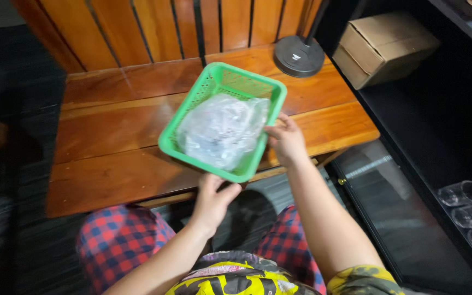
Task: The person sits on a wooden bench and unpacks a large plastic bag containing many small clear zip-lock bags. They separate the small bags and place them one by one into a green plastic basket.
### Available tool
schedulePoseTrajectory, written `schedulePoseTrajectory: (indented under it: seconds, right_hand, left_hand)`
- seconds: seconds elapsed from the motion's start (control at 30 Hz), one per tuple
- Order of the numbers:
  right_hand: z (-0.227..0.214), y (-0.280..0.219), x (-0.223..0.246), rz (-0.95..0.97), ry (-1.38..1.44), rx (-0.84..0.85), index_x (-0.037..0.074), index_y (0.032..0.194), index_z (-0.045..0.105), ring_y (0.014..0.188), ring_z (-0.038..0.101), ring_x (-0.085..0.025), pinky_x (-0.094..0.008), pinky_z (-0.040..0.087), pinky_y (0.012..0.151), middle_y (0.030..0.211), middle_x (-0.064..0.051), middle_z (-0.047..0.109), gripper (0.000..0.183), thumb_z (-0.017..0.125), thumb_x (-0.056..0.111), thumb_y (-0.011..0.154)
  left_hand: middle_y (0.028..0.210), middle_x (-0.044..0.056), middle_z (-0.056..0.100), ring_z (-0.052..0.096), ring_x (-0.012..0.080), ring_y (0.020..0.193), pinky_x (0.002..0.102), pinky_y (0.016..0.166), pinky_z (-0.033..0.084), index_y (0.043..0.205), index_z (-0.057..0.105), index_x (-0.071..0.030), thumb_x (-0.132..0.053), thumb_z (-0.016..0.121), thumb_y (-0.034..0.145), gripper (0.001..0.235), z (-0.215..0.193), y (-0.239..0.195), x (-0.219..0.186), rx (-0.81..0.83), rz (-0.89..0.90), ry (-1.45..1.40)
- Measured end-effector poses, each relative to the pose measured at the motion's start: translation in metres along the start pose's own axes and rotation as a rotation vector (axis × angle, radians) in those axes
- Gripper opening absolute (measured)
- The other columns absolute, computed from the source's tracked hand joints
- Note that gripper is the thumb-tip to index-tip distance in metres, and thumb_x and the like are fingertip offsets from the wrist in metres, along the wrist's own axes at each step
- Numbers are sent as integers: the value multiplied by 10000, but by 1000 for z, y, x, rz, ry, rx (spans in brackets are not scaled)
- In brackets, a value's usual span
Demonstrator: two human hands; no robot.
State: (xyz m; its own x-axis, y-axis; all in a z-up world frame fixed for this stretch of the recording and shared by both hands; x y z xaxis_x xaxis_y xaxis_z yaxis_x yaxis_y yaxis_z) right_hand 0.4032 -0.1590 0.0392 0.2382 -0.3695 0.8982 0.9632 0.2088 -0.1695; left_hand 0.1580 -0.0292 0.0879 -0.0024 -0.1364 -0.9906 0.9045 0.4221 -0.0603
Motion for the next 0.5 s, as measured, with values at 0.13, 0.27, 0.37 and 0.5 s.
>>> schedulePoseTrajectory:
  seconds: [0.13, 0.27, 0.37, 0.5]
  right_hand:
    - [-51, 4, 46, -61, 8, -49, 53, 1338, 618, 920, 735, -202, -402, 629, 899, 973, -118, 680, 524, 706, -140, 859]
    - [-111, 11, 73, -137, -26, -150, 23, 1444, 539, 1051, 720, -237, -423, 609, 995, 1125, -182, 657, 552, 678, -108, 926]
    - [-142, -6, 87, -178, -85, -189, 19, 1481, 521, 1148, 695, -281, -432, 573, 1037, 1249, -239, 639, 547, 692, -37, 964]
    - [-144, -72, 95, -233, -283, -209, 23, 1458, 577, 1146, 679, -258, -380, 584, 966, 1284, -195, 661, 505, 713, 23, 972]
  left_hand:
    - [1535, 130, 482, 480, 372, 1445, 607, 1114, 472, 1424, 594, -112, -197, 864, 804, 682, 34, -8, 7, 243, -138, 197]
    - [1475, 138, 522, 548, 386, 1329, 571, 1037, 522, 1372, 620, -169, -210, 815, 847, 562, 64, -7, -19, 475, 40, 356]
    - [1068, 31, 741, 723, 244, 949, 400, 819, 581, 1106, 758, -206, -168, 783, 862, 249, 58, 9, -55, 307, 281, 402]
    - [888, 69, 727, 707, 260, 896, 356, 856, 534, 914, 752, -132, -7, 699, 861, 146, 7, 43, -106, -211, 645, 348]
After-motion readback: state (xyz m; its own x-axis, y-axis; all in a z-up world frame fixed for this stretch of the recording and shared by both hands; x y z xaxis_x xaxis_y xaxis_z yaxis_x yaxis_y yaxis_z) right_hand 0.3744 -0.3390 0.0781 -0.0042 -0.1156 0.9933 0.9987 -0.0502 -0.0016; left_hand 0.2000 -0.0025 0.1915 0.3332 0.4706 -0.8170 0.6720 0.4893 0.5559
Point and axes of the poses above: each hand's wrist, its own y-axis towards the middle knuckle, its own z-axis out of the palm, x = y × z, the point moved 7 cm from there along y, towards the middle knuckle
